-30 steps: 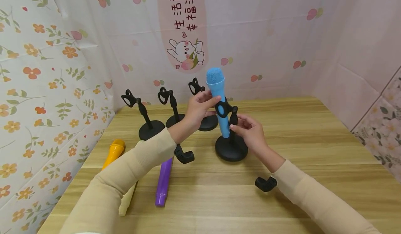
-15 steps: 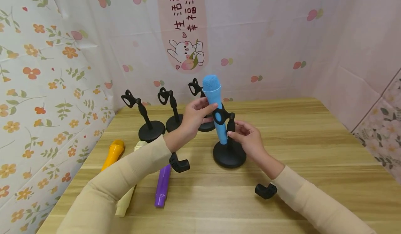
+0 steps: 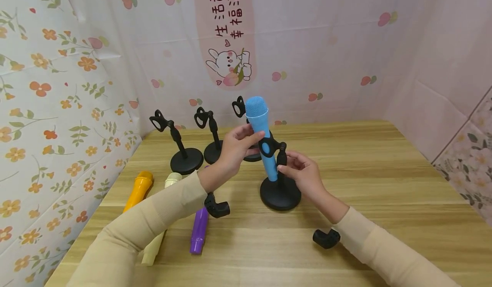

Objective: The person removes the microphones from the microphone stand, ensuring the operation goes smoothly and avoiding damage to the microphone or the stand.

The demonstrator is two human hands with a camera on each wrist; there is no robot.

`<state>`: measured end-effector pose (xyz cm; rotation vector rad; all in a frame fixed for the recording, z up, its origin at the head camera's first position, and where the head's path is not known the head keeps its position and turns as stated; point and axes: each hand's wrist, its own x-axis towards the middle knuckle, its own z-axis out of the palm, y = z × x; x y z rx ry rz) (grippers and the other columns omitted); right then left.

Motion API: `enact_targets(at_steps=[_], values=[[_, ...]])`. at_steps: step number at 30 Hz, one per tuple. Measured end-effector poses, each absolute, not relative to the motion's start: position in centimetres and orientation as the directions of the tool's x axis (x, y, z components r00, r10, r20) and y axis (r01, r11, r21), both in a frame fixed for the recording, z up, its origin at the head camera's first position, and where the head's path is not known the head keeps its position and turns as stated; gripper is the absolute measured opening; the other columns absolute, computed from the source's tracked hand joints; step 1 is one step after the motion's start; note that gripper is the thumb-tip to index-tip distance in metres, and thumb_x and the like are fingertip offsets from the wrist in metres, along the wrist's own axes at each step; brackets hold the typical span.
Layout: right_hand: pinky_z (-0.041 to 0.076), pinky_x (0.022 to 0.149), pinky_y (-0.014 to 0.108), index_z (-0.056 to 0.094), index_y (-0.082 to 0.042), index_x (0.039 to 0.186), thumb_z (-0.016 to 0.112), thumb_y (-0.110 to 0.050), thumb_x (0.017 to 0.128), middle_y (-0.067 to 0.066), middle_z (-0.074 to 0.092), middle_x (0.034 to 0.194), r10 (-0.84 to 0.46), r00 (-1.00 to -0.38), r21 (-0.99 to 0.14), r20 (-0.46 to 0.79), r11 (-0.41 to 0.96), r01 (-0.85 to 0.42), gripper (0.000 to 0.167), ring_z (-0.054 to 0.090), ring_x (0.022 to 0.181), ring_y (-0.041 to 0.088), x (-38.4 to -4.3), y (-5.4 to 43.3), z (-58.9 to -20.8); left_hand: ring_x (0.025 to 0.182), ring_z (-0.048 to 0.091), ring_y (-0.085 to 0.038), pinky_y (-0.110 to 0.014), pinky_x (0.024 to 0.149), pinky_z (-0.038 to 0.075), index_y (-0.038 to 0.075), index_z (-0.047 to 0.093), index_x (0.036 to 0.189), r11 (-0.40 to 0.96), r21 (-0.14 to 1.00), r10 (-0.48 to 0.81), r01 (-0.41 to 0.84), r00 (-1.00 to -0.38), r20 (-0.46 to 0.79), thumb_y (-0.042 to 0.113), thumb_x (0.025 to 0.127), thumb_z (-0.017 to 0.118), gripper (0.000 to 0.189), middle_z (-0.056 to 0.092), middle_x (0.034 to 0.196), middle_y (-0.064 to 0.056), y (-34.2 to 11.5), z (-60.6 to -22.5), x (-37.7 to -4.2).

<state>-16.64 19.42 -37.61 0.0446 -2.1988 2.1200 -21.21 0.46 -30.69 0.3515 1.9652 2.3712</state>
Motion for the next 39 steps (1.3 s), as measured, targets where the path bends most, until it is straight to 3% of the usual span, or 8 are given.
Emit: enact_targets(at_steps=[24, 32, 39], values=[[0.054, 0.08, 0.022, 0.06, -0.009, 0.123, 0.07, -0.001, 0.088, -0.006, 0.063, 0.092, 0.025, -0.99, -0.99, 0.138, -0.003, -0.138, 0.037, 0.061, 0.088, 0.008, -16.2, 19.1, -38.2, 0.095, 0.068, -0.02, -0.039, 0.079, 0.057, 0.007, 0.068, 0.116, -0.207, 0.97, 0.158, 0.129, -0.974, 0.164, 0.014, 0.085, 0.077, 0.033, 0.069, 0.104, -0.005, 0.1, -31.0, -20.2], [0.053, 0.081, 0.021, 0.054, 0.002, 0.13, 0.07, -0.002, 0.089, -0.007, 0.064, 0.094, 0.014, -0.99, -0.99, 0.138, 0.028, -0.137, 0.045, 0.061, 0.09, 0.008, -16.1, 19.1, -38.2, 0.094, 0.068, -0.02, -0.04, 0.079, 0.057, 0.007, 0.068, 0.116, -0.2, 0.972, 0.147, 0.122, -0.977, 0.153, 0.016, 0.085, 0.078, 0.034, 0.069, 0.103, -0.004, 0.0, -31.0, -20.0], [0.053, 0.08, 0.021, 0.054, 0.002, 0.129, 0.071, -0.003, 0.089, -0.005, 0.062, 0.092, 0.024, -0.992, -0.992, 0.12, 0.049, -0.119, 0.044, 0.06, 0.088, 0.009, -15.9, 19.2, -38.2, 0.094, 0.068, -0.02, -0.038, 0.078, 0.057, 0.007, 0.068, 0.116, -0.206, 0.97, 0.152, 0.132, -0.975, 0.165, 0.014, 0.085, 0.077, 0.033, 0.069, 0.103, -0.005, 0.1, -31.2, -19.8]])
